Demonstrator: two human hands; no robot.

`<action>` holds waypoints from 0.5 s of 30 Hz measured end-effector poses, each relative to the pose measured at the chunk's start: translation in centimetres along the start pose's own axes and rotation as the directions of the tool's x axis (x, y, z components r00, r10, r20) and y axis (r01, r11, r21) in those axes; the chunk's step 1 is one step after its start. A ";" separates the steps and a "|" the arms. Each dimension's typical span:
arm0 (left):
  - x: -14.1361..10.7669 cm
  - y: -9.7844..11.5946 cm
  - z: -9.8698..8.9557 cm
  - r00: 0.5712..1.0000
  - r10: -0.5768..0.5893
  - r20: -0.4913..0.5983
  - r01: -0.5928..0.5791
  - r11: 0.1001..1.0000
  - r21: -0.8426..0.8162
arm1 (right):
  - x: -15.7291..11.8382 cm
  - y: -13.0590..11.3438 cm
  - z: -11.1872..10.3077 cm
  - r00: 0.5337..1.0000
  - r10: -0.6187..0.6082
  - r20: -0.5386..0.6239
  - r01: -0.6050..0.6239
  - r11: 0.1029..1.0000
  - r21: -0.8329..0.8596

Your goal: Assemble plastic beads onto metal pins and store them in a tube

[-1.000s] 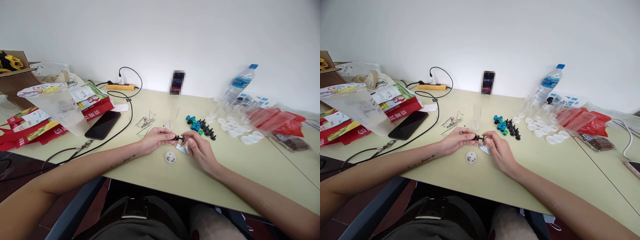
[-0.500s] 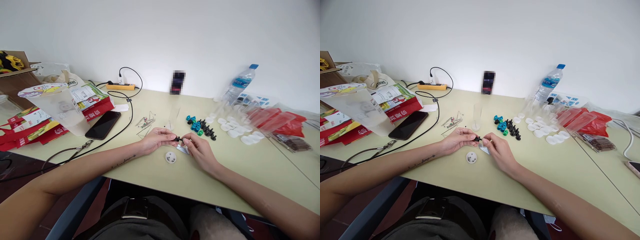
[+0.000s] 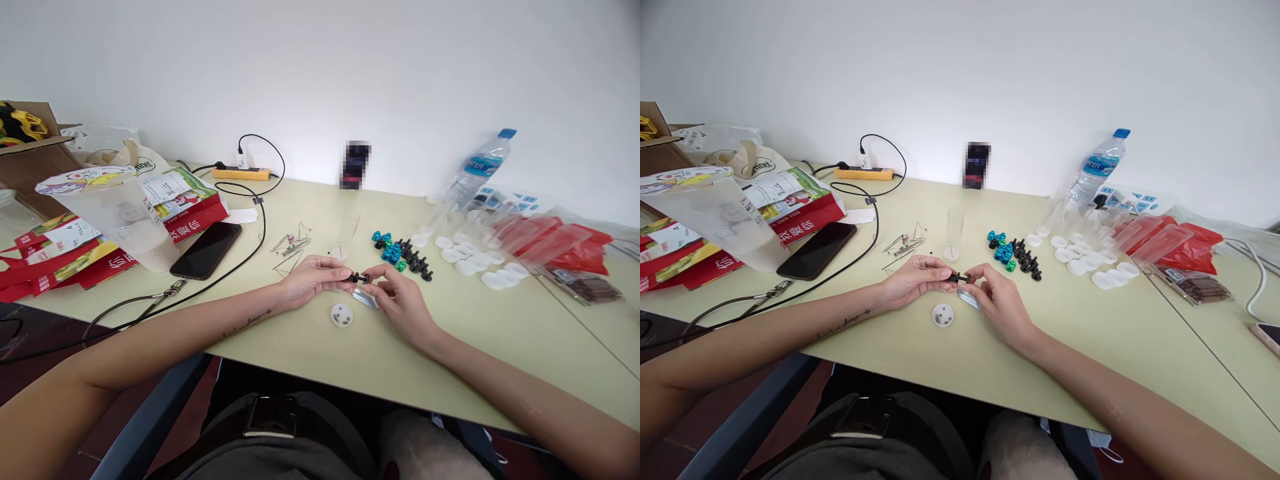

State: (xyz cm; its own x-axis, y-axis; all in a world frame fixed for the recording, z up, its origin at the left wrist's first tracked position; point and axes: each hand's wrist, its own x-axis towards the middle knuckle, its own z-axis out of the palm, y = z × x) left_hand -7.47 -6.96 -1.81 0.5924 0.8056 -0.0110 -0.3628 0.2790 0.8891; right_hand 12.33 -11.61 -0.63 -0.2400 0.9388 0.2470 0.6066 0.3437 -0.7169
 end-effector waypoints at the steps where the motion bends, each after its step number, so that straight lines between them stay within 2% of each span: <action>1: 0.0 0.0 0.0 1.000 0.001 0.000 -0.001 1.000 0.000 | 0.0 0.0 0.0 1.000 -0.003 -0.002 0.003 1.000 0.001; 11: 0.0 0.0 0.0 1.000 -0.012 -0.003 0.012 1.000 0.008 | 0.1 -0.2 -0.2 0.999 -0.020 0.029 0.021 0.999 -0.034; 15: 0.0 0.0 0.1 1.000 0.002 -0.025 -0.002 1.000 -0.008 | 0.0 -0.4 -0.3 0.997 -0.076 0.018 0.075 0.996 0.044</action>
State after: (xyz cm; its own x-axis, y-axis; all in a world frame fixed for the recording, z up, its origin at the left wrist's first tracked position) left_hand -7.41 -7.05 -1.74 0.5735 0.8189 -0.0211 -0.3693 0.2815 0.8856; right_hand 12.34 -11.77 -0.15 -0.2991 0.9094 0.2889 0.5525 0.4119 -0.7246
